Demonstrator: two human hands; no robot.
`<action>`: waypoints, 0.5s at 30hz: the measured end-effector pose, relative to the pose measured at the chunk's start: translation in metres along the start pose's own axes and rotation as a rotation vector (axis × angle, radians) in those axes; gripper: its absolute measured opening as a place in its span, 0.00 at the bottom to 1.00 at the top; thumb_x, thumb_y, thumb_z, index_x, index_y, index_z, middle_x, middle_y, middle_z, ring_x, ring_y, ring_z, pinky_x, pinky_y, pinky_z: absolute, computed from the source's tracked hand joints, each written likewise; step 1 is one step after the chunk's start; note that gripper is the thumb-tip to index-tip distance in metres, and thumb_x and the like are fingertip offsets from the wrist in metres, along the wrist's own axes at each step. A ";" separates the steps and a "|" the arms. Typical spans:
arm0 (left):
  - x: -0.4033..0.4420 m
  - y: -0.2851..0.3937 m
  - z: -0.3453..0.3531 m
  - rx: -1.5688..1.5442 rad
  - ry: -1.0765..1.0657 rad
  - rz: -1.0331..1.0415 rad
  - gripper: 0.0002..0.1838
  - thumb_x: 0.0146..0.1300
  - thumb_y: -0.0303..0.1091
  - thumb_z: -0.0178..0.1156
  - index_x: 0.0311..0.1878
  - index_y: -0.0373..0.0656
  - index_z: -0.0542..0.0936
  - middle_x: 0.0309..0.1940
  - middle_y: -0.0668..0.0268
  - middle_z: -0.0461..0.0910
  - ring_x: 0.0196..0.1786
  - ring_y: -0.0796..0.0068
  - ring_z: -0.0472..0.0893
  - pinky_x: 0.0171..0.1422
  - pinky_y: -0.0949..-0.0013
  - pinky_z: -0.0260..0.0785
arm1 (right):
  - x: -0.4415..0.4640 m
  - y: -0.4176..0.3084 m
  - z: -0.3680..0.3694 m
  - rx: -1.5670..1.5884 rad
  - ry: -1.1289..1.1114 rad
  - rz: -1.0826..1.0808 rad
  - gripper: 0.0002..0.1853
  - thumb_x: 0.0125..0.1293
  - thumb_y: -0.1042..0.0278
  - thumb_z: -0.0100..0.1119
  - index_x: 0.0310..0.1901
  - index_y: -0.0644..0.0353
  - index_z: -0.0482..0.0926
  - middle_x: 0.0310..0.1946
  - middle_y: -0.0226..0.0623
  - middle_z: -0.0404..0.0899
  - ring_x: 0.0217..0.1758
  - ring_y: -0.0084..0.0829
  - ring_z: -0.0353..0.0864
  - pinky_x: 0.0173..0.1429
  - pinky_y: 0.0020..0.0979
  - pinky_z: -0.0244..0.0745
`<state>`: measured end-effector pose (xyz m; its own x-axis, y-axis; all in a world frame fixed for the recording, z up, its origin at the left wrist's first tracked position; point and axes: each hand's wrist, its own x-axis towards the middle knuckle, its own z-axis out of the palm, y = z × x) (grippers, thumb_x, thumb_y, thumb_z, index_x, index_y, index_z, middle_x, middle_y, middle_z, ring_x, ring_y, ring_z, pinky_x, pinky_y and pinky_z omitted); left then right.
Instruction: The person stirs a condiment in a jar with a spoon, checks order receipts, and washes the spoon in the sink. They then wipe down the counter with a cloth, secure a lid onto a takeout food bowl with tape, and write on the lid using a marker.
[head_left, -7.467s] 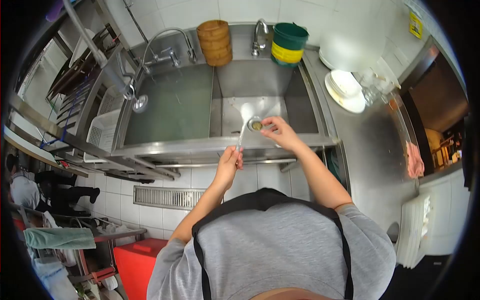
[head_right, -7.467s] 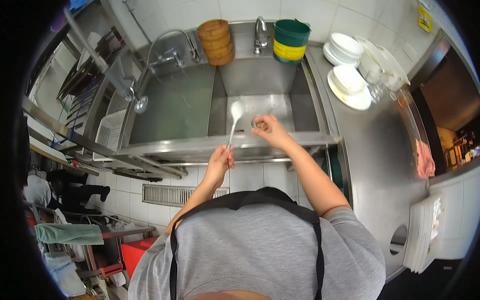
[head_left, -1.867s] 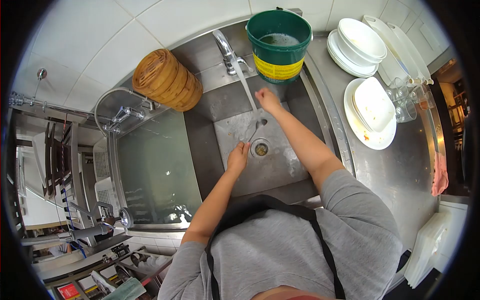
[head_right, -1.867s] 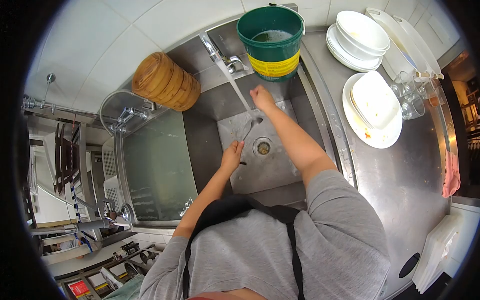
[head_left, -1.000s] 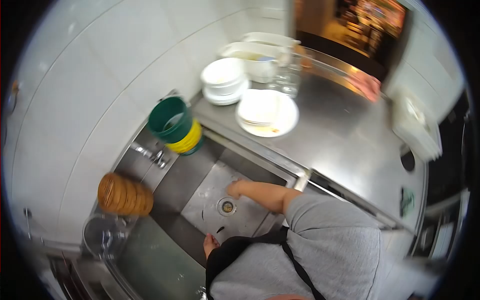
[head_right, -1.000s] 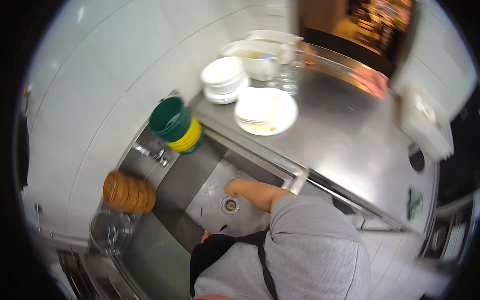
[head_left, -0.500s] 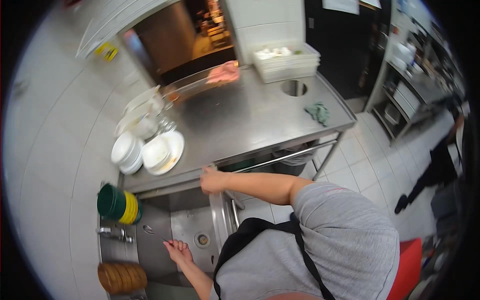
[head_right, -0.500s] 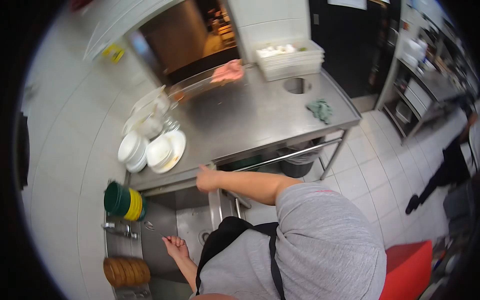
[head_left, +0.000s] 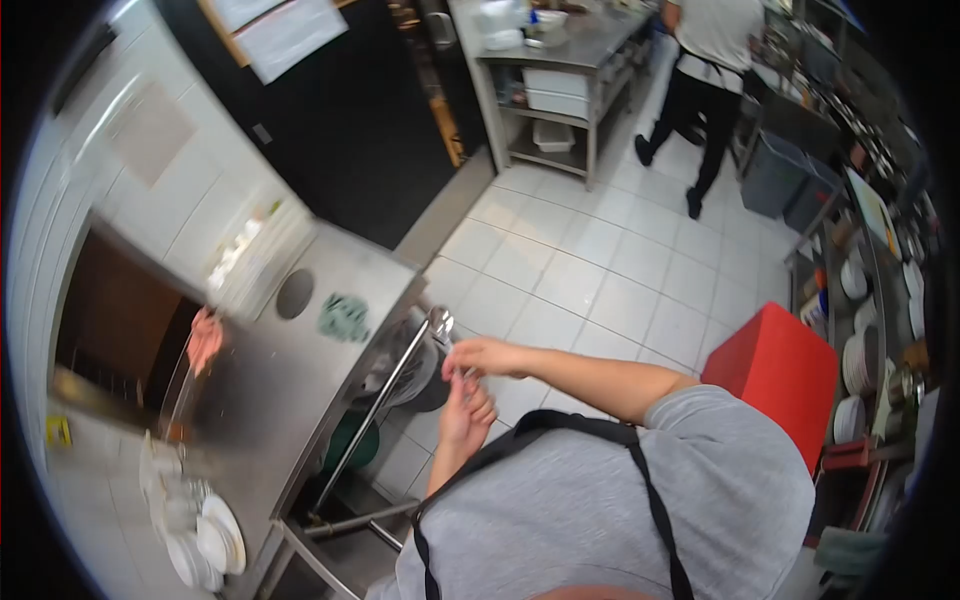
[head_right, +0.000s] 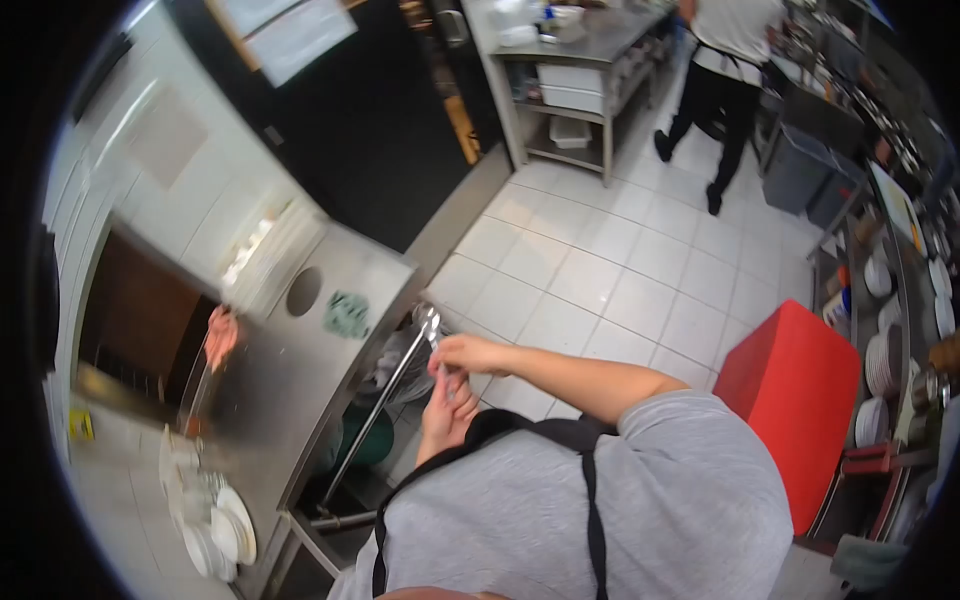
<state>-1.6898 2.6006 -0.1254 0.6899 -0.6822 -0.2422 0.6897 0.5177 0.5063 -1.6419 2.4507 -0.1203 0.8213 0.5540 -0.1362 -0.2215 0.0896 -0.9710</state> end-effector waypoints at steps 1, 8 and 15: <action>0.037 -0.014 0.013 -0.044 -0.093 -0.091 0.20 0.68 0.54 0.37 0.32 0.48 0.66 0.15 0.76 0.55 0.16 0.83 0.55 0.21 0.78 0.48 | -0.022 -0.001 -0.035 0.067 0.085 -0.015 0.13 0.68 0.60 0.43 0.40 0.56 0.76 0.37 0.29 0.78 0.36 0.20 0.74 0.41 0.23 0.68; 0.239 -0.062 0.008 1.844 -0.158 0.292 0.20 0.63 0.47 0.52 0.45 0.37 0.73 0.31 0.64 0.74 0.32 0.74 0.74 0.36 0.71 0.68 | -0.145 -0.088 -0.241 0.102 0.855 -0.372 0.12 0.67 0.63 0.43 0.31 0.60 0.74 0.29 0.32 0.78 0.32 0.22 0.76 0.39 0.23 0.70; 0.319 -0.063 -0.165 1.689 0.139 -0.549 0.17 0.59 0.45 0.55 0.37 0.38 0.75 0.22 0.62 0.76 0.25 0.74 0.75 0.29 0.67 0.67 | -0.210 -0.082 -0.396 -0.043 0.955 -0.138 0.15 0.67 0.59 0.44 0.31 0.60 0.75 0.29 0.30 0.78 0.30 0.21 0.75 0.35 0.22 0.67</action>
<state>-1.4769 2.4357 -0.3706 0.5537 -0.4867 -0.6757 -0.0674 -0.8350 0.5461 -1.5881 1.9989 -0.0896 0.9240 -0.3679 -0.1044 -0.0873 0.0630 -0.9942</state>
